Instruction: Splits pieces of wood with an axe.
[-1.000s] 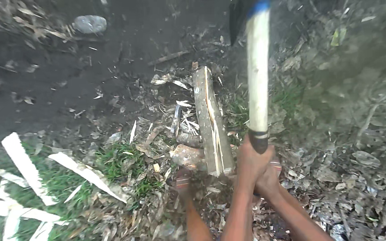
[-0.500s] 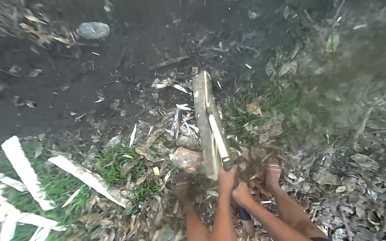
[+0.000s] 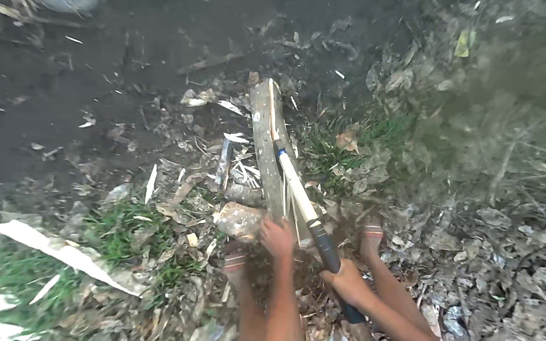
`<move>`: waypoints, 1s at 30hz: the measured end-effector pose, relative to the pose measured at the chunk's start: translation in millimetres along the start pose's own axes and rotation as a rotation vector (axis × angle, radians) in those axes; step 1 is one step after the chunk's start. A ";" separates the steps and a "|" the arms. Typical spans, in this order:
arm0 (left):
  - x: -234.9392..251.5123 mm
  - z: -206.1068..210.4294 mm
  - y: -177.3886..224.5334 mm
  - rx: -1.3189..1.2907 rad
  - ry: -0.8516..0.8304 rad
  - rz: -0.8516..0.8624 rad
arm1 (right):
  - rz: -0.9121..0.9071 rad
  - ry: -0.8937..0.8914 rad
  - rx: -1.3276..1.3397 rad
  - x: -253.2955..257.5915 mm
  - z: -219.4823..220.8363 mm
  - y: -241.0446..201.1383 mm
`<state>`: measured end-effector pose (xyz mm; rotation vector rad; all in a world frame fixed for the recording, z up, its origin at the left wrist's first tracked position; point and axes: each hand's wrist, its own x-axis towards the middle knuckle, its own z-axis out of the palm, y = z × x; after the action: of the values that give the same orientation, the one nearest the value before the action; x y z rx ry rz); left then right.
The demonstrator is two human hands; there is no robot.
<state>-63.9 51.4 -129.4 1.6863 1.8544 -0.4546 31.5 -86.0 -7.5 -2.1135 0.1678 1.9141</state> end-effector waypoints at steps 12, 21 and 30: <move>61.5 36.6 -21.0 0.137 0.041 0.032 | -0.082 -0.023 -0.504 96.2 -160.5 19.8; 99.5 4.2 -78.7 0.166 -0.061 0.021 | -0.138 0.017 -0.678 164.0 -262.4 5.6; 115.7 8.8 -86.4 -0.079 -0.002 0.047 | 0.031 0.062 -0.473 120.9 -179.6 27.6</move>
<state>-150.1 124.4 -219.8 1.6720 1.8034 -0.3589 209.2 -151.0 -116.2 -2.4730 -0.2695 2.0636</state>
